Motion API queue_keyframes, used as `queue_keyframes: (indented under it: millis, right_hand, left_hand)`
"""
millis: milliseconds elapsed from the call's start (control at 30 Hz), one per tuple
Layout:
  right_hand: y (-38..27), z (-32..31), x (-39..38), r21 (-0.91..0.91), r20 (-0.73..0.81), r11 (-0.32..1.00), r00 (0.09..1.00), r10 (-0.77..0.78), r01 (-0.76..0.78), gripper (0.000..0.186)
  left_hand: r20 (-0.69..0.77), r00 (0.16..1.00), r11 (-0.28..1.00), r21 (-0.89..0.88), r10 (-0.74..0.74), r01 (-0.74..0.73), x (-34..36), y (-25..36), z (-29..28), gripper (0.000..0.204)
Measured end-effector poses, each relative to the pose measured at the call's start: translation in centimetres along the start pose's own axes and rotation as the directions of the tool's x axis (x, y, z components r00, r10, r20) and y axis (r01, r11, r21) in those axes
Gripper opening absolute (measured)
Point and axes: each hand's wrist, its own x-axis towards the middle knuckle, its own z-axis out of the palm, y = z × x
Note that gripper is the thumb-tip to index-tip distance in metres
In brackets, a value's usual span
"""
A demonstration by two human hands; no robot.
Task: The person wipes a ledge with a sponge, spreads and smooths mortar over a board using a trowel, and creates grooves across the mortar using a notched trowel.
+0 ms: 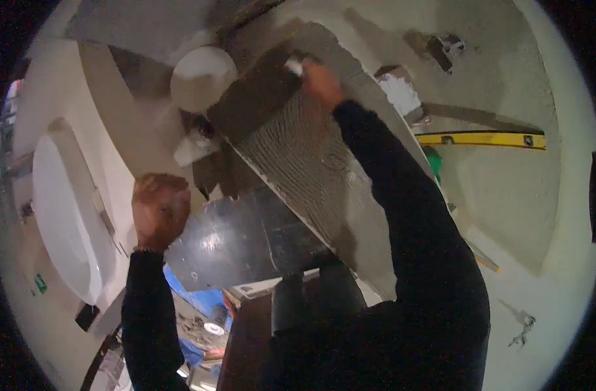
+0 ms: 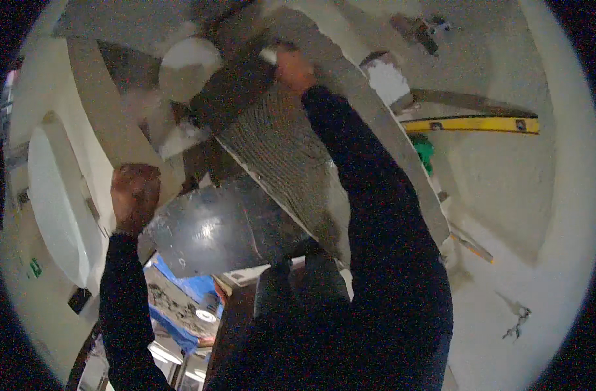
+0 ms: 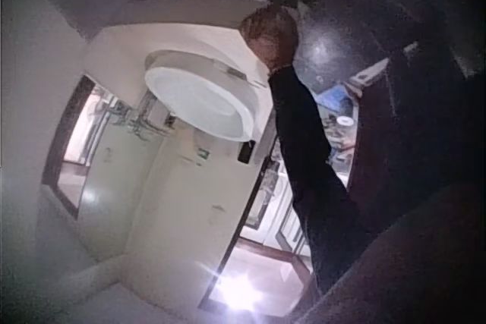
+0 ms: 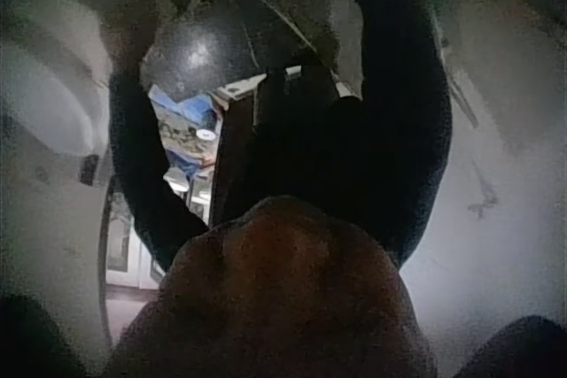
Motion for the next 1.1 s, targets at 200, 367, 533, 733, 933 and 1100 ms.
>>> queue_keyframes:
  millis: [200,367,533,733,933,1100]
  right_hand:
    - [0.5,1.0,-3.8,-0.266,0.128,0.962,0.992,-0.021,0.054,0.022]
    - [-3.2,0.4,-17.7,-0.093,0.325,0.871,0.841,-0.432,0.483,0.024]
    - [1.0,-3.8,-35.4,-0.015,0.646,0.935,0.717,-0.262,0.355,0.028]
    - [3.4,-13.3,-55.8,-0.255,0.515,0.915,0.757,0.402,-0.312,0.027]
    - [6.3,-9.2,-62.7,0.167,-0.132,0.223,0.202,0.97,-0.96,0.04]
    - [-2.7,-0.6,-43.7,0.173,-0.257,0.293,0.244,0.935,-0.94,0.04]
  left_hand:
    - [-0.037,0.999,0.996,-0.082,-0.037,0.033,-0.1,0.3,-0.2,0.004]
    - [-0.042,0.998,0.999,-0.032,-0.045,0.044,-1.7,-0.4,-0.4,0.01]
    - [-0.051,0.998,0.999,-0.047,-0.023,0.021,-1.4,-0.1,0.6,0.014]
    - [-0.081,0.997,1.0,0.029,-0.004,0.006,-2.1,0.0,0.3,0.016]
    - [-0.016,0.996,0.995,-0.05,-0.085,0.085,-2.2,-1.0,1.4,0.021]
    - [-0.029,0.996,0.989,0.12,0.09,-0.086,-3.6,-3.6,1.9,0.027]
